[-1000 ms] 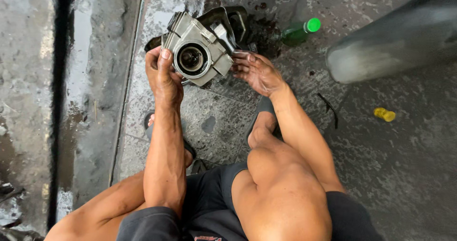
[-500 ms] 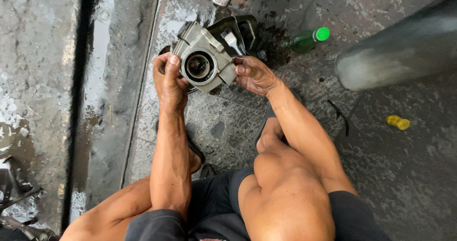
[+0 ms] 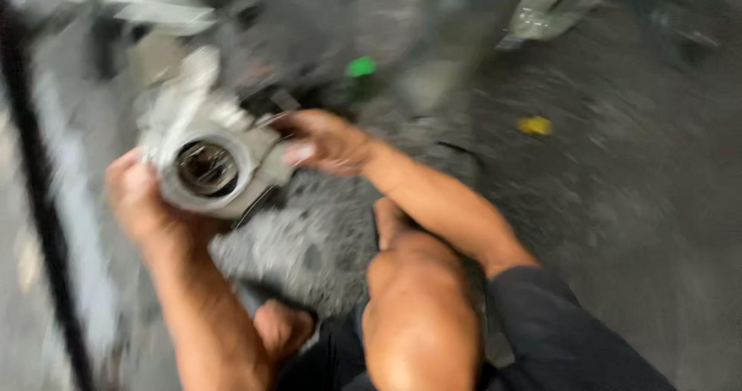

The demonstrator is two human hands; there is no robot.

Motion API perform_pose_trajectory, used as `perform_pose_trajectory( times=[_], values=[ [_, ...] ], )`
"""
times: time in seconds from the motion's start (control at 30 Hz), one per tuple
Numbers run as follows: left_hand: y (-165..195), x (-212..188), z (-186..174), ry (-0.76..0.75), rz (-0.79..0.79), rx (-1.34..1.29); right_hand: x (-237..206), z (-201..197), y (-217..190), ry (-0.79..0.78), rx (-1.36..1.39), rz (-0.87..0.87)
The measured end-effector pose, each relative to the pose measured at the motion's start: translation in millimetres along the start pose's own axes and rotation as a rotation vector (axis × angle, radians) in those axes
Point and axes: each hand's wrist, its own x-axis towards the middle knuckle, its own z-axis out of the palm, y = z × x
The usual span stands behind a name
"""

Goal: The person sits on the ground and pours liquid from a green plastic bottle over a motorcycle engine cylinder head, rotating it to rinse different sides. They then scrub the part and other small components in a black tray of liquid, and finally scrub the inside of a plastic jug.

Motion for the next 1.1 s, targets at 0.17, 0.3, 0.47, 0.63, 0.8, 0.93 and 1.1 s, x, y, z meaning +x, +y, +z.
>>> perform_pose_trajectory(
  times=[0.17,0.3,0.47,0.63,0.8,0.93,1.1],
  values=[
    [54.6,-6.9,110.7,-0.434,0.148,-0.023,-107.7,26.0,-78.0,0.175,-0.105,-0.250],
    [66.5,-29.5,204.6,-0.715,0.153,0.120,-220.5,58.9,-113.6,0.211,0.111,-0.580],
    [56.5,-101.5,347.6,-1.016,0.084,0.401,-332.7,99.0,-113.5,0.533,0.155,-0.858],
    [43.2,-147.4,388.2,-1.155,0.253,0.525,-430.2,116.9,-59.2,0.910,0.151,-0.963],
    [-19.6,-135.7,341.6,-1.178,0.097,0.677,-526.9,67.3,21.1,1.447,0.223,-0.913],
    [-122.6,-106.6,319.6,-1.203,0.012,0.852,-558.8,-33.5,29.7,1.598,0.373,-0.825],
    [-240.3,-72.7,274.4,-1.246,-0.298,1.148,-556.5,-147.8,-22.1,1.575,0.461,-0.880]
  ],
)
